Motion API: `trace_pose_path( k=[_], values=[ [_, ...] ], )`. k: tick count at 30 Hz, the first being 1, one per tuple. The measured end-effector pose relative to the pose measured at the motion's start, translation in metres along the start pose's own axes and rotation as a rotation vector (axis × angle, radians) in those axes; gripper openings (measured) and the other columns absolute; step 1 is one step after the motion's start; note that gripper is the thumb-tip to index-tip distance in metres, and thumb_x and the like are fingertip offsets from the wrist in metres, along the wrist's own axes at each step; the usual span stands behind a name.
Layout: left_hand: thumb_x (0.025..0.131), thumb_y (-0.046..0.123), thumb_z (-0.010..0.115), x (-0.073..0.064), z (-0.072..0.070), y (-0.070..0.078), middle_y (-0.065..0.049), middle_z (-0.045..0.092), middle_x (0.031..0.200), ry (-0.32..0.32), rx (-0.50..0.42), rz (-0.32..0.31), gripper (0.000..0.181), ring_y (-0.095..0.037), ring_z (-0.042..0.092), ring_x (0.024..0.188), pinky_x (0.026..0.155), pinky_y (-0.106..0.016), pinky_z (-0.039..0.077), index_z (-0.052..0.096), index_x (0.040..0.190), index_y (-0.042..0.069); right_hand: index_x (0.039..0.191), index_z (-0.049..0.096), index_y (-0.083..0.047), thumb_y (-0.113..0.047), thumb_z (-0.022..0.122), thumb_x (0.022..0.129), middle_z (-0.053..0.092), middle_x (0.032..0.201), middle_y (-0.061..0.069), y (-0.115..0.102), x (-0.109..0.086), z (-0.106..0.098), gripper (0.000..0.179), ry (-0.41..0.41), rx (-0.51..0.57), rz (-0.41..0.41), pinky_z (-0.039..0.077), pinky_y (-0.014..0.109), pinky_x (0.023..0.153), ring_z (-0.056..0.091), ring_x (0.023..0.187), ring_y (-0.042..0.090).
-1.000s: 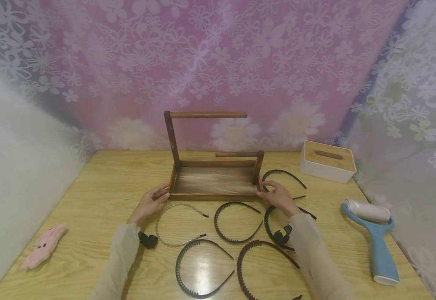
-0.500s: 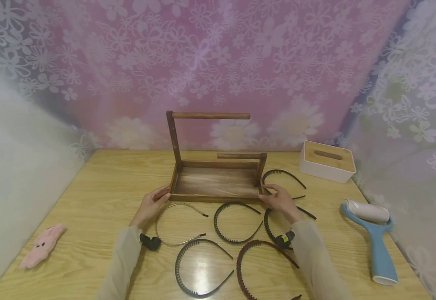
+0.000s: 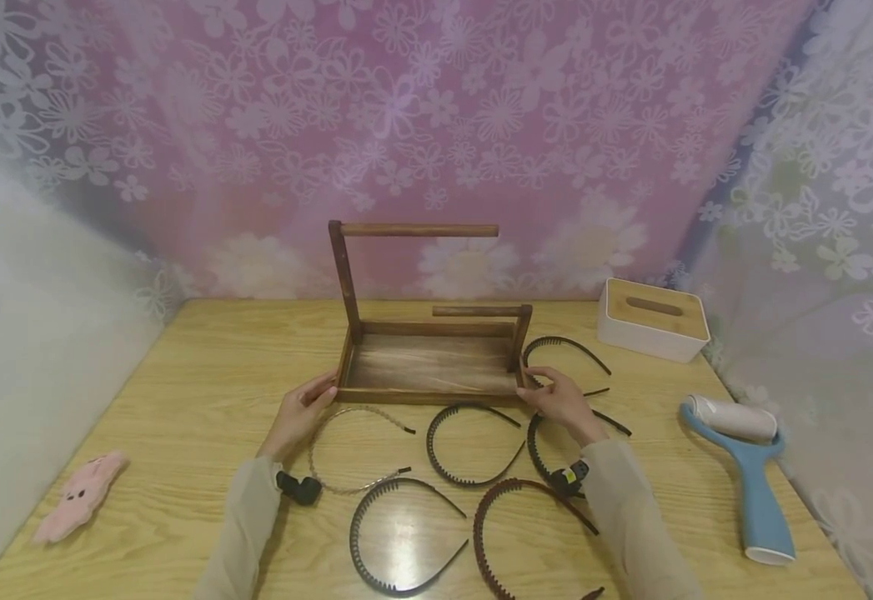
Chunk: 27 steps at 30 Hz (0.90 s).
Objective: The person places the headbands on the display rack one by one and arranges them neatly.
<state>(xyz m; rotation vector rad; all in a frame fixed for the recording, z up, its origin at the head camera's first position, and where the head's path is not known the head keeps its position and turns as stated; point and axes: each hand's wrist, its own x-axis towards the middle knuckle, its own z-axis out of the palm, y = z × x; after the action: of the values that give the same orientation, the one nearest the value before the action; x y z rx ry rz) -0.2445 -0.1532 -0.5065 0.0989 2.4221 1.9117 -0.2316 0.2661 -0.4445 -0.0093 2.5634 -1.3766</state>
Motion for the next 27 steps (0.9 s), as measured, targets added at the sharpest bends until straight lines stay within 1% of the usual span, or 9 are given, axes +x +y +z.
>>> trace_pose_path(
  k=[3, 9, 14, 17, 18, 20, 23, 25, 27],
  values=[
    [0.099, 0.020, 0.058, -0.001, -0.001, 0.001, -0.018, 0.057, 0.138, 0.016, 0.002, 0.002, 0.043, -0.032, 0.056, 0.126, 0.108, -0.045, 0.045, 0.053, 0.140, 0.011, 0.148, 0.036, -0.001, -0.027, 0.060, 0.098, 0.068, 0.112, 0.023, -0.001, 0.002, 0.001, 0.061, 0.000, -0.006, -0.002, 0.054, 0.031, 0.079, 0.063, 0.091, 0.020],
    [0.097, 0.017, 0.061, -0.003, -0.002, 0.001, -0.018, 0.060, 0.135, 0.062, 0.007, 0.019, 0.041, -0.031, 0.058, 0.124, 0.105, -0.043, 0.048, 0.056, 0.137, 0.010, 0.150, 0.034, -0.004, -0.029, 0.059, 0.099, 0.067, 0.114, 0.021, -0.002, 0.006, 0.003, 0.062, -0.015, 0.000, 0.002, 0.055, 0.035, 0.083, 0.063, 0.093, 0.020],
    [0.097, 0.017, 0.061, -0.003, 0.001, 0.000, -0.015, 0.060, 0.136, 0.088, -0.015, 0.006, 0.040, -0.029, 0.058, 0.122, 0.103, -0.037, 0.049, 0.057, 0.136, 0.009, 0.149, 0.034, -0.002, -0.031, 0.054, 0.101, 0.065, 0.115, 0.023, -0.001, 0.007, -0.002, 0.060, -0.030, -0.010, -0.001, 0.055, 0.033, 0.080, 0.062, 0.091, 0.020],
    [0.098, 0.017, 0.060, -0.002, 0.004, -0.001, -0.013, 0.059, 0.136, 0.089, -0.046, -0.003, 0.039, -0.027, 0.055, 0.123, 0.104, -0.037, 0.047, 0.057, 0.136, 0.009, 0.147, 0.036, 0.002, -0.029, 0.049, 0.103, 0.063, 0.118, 0.028, 0.002, 0.008, -0.008, 0.056, -0.009, -0.076, -0.023, 0.056, 0.033, 0.078, 0.065, 0.092, 0.023],
    [0.098, 0.018, 0.059, -0.002, 0.005, -0.002, -0.013, 0.059, 0.137, 0.088, -0.054, -0.003, 0.039, -0.027, 0.054, 0.124, 0.105, -0.037, 0.046, 0.057, 0.136, 0.009, 0.146, 0.037, 0.004, -0.028, 0.049, 0.103, 0.063, 0.117, 0.029, 0.003, 0.008, -0.010, 0.054, 0.006, -0.104, -0.029, 0.056, 0.034, 0.076, 0.065, 0.091, 0.025],
    [0.098, 0.017, 0.058, -0.002, 0.006, -0.002, -0.013, 0.060, 0.136, 0.090, -0.065, -0.005, 0.039, -0.026, 0.054, 0.124, 0.107, -0.038, 0.044, 0.056, 0.136, 0.008, 0.142, 0.041, 0.006, -0.025, 0.051, 0.102, 0.063, 0.115, 0.031, 0.004, 0.009, -0.014, 0.052, 0.032, -0.171, -0.038, 0.056, 0.034, 0.072, 0.067, 0.087, 0.026],
    [0.099, 0.016, 0.058, -0.003, 0.007, -0.001, -0.014, 0.061, 0.134, 0.105, -0.062, -0.001, 0.037, -0.026, 0.053, 0.123, 0.108, -0.040, 0.043, 0.057, 0.135, 0.007, 0.138, 0.045, 0.010, -0.021, 0.055, 0.100, 0.063, 0.112, 0.032, 0.005, 0.012, -0.016, 0.050, 0.045, -0.257, -0.052, 0.055, 0.035, 0.068, 0.068, 0.082, 0.028],
    [0.099, 0.016, 0.057, -0.003, 0.008, 0.000, -0.014, 0.061, 0.133, 0.113, -0.054, -0.001, 0.036, -0.026, 0.054, 0.122, 0.107, -0.040, 0.044, 0.057, 0.134, 0.007, 0.135, 0.048, 0.010, -0.019, 0.057, 0.098, 0.063, 0.111, 0.032, 0.005, 0.015, -0.017, 0.048, 0.048, -0.305, -0.057, 0.056, 0.037, 0.068, 0.068, 0.083, 0.030],
    [0.100, 0.017, 0.056, -0.004, 0.009, 0.001, -0.015, 0.060, 0.133, 0.112, -0.044, 0.001, 0.036, -0.027, 0.054, 0.121, 0.107, -0.041, 0.044, 0.057, 0.134, 0.006, 0.132, 0.051, 0.011, -0.018, 0.059, 0.096, 0.063, 0.111, 0.032, 0.006, 0.019, -0.016, 0.046, 0.048, -0.345, -0.055, 0.056, 0.039, 0.070, 0.067, 0.087, 0.034]
  ],
)
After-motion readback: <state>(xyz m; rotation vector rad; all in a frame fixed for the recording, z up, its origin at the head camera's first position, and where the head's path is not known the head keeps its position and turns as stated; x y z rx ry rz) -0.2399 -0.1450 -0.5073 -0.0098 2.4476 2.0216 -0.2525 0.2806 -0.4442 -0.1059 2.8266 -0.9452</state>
